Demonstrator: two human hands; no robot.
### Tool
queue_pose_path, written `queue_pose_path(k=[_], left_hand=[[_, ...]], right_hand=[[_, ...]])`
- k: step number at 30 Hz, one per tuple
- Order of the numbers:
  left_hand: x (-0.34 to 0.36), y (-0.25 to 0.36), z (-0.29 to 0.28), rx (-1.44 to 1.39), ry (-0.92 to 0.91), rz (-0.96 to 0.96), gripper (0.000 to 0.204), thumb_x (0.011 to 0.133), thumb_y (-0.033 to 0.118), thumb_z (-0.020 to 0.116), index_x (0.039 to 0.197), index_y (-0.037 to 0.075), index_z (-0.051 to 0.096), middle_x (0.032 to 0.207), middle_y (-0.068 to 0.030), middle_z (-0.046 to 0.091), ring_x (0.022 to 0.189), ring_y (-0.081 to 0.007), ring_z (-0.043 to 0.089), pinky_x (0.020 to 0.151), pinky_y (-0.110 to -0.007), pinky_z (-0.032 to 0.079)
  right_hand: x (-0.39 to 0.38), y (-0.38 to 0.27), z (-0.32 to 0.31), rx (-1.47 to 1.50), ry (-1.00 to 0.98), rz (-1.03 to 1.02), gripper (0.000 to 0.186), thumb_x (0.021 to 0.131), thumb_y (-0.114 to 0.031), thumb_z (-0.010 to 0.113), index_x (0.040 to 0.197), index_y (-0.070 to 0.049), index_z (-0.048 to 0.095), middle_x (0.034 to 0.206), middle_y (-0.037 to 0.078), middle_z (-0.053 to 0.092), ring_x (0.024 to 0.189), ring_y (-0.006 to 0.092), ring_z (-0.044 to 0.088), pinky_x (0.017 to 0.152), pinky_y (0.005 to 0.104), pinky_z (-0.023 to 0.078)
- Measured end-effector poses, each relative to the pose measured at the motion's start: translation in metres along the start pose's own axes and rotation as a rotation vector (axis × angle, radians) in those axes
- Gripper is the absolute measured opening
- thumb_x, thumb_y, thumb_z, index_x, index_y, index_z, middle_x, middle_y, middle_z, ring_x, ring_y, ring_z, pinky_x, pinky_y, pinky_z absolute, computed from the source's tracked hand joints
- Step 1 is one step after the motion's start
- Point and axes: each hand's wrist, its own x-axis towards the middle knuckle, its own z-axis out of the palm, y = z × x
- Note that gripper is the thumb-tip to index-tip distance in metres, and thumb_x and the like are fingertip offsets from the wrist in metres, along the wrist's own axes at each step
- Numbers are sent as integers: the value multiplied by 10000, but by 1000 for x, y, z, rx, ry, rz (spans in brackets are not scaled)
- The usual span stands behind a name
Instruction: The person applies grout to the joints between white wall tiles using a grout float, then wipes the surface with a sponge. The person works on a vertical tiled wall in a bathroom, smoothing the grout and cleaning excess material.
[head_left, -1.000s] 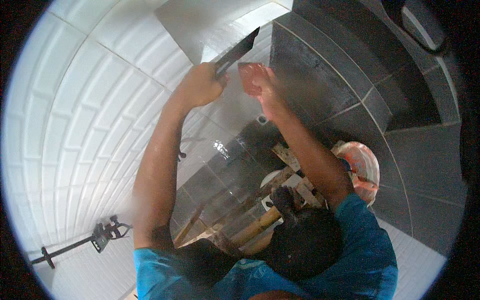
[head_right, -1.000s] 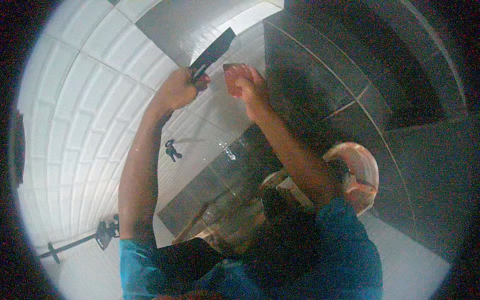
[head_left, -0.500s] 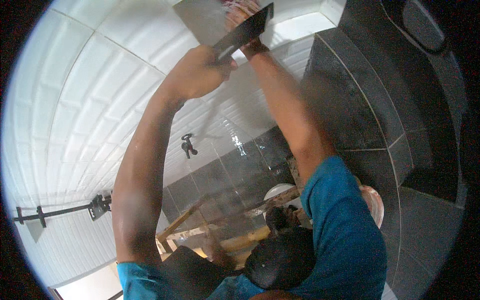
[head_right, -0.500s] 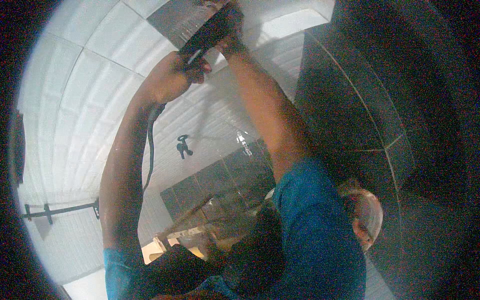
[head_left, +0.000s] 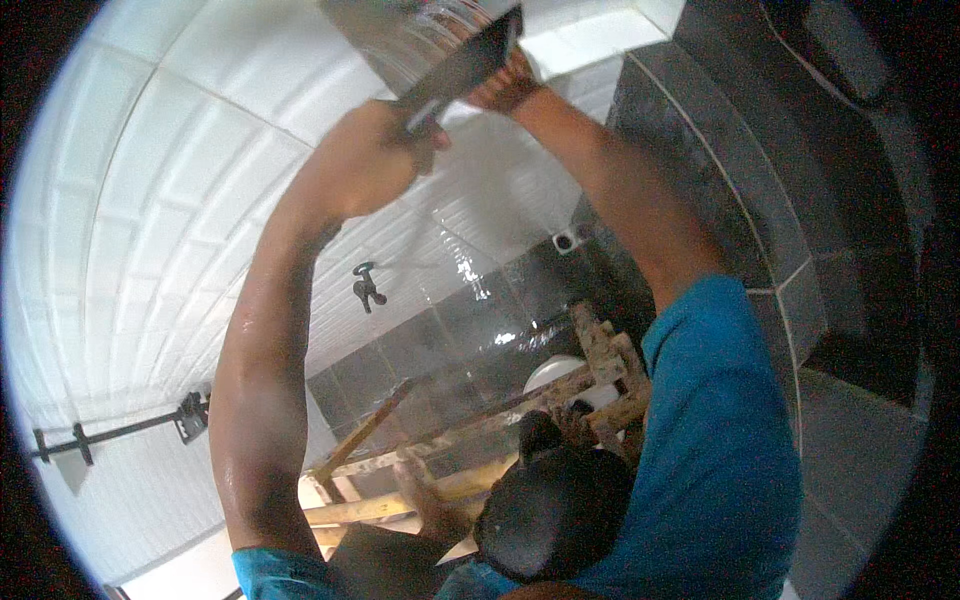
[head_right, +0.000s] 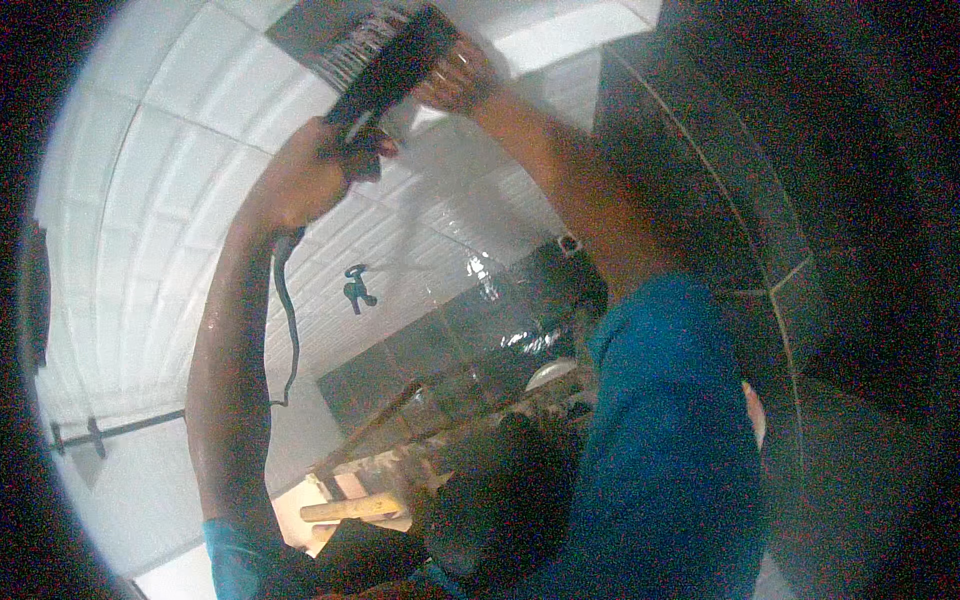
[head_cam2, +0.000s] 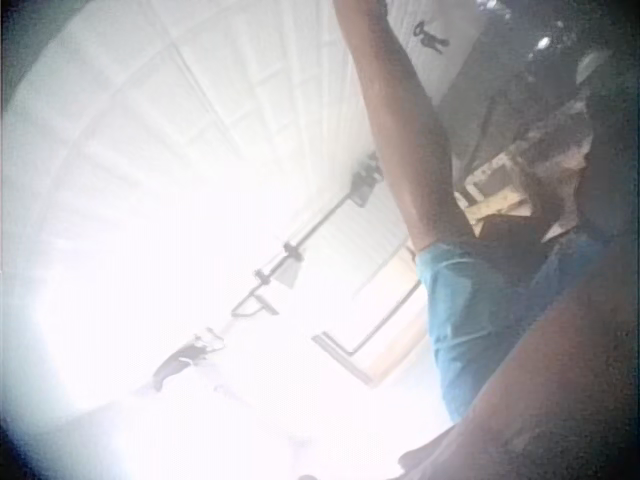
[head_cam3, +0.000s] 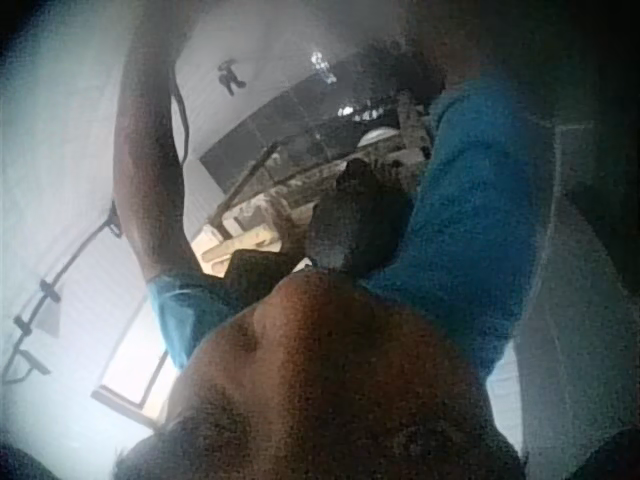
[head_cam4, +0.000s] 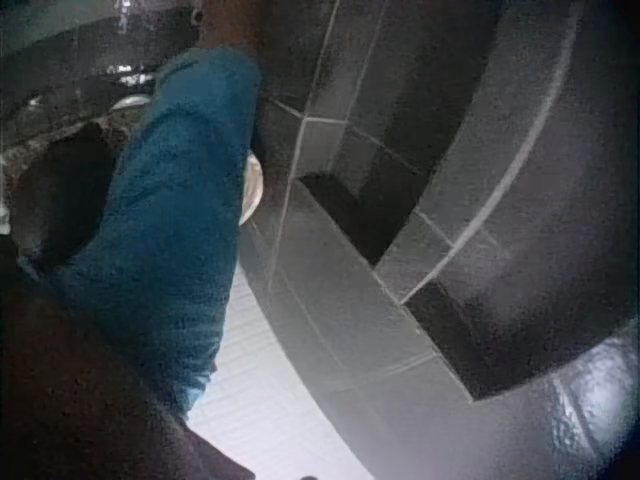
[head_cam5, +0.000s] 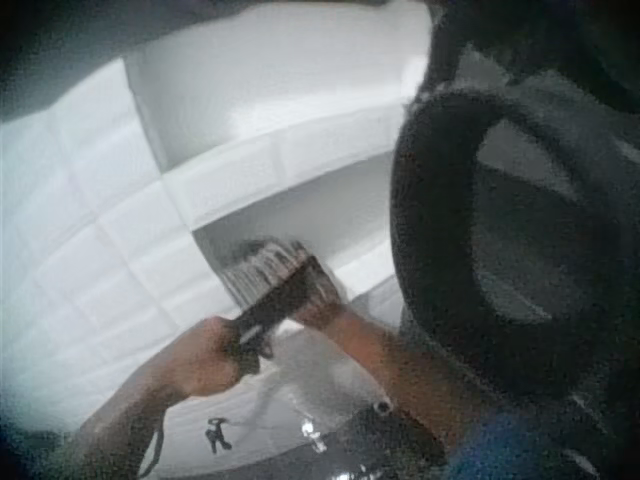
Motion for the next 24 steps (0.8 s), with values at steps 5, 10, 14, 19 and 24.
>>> queue_pose_path(k=[5,10,14,19,24], left_hand=[[-2,7,5,-68,-52,-37,273,805,159,562,992,13,697,807,-134,691,780,-233,662,763,-374,501],[-12,15,-3,-64,-32,-104,252,850,137,540,990,-13,686,802,-130,685,790,-207,659,770,-372,503],[-14,17,0,18,-141,-114,240,882,126,531,1008,-10,683,788,-99,673,768,-193,647,745,-344,493],[-20,17,2,-7,-213,-151,206,884,55,535,1045,3,654,860,-78,682,807,-155,640,750,-306,504],[-39,13,8,-54,-189,-190,198,869,-8,538,1009,9,677,796,-84,661,763,-171,624,729,-324,486]], right_hand=[[-8,8,-6,-9,-34,110,454,927,-324,536,1342,-141,542,1423,115,507,1335,314,462,1160,591,271],[-16,-1,-3,108,66,353,440,920,-331,555,1330,-170,551,1436,115,507,1347,333,453,1155,612,262],[-16,-26,6,287,253,714,350,886,-287,591,1217,-173,600,1406,189,458,1228,427,497,1031,625,360],[-20,-68,3,489,220,906,262,869,-166,620,1126,-122,609,1107,147,590,1076,340,589,930,460,481],[-16,-108,2,1665,436,1144,409,925,-181,596,1307,-89,485,1167,118,564,1118,262,576,984,413,456]])
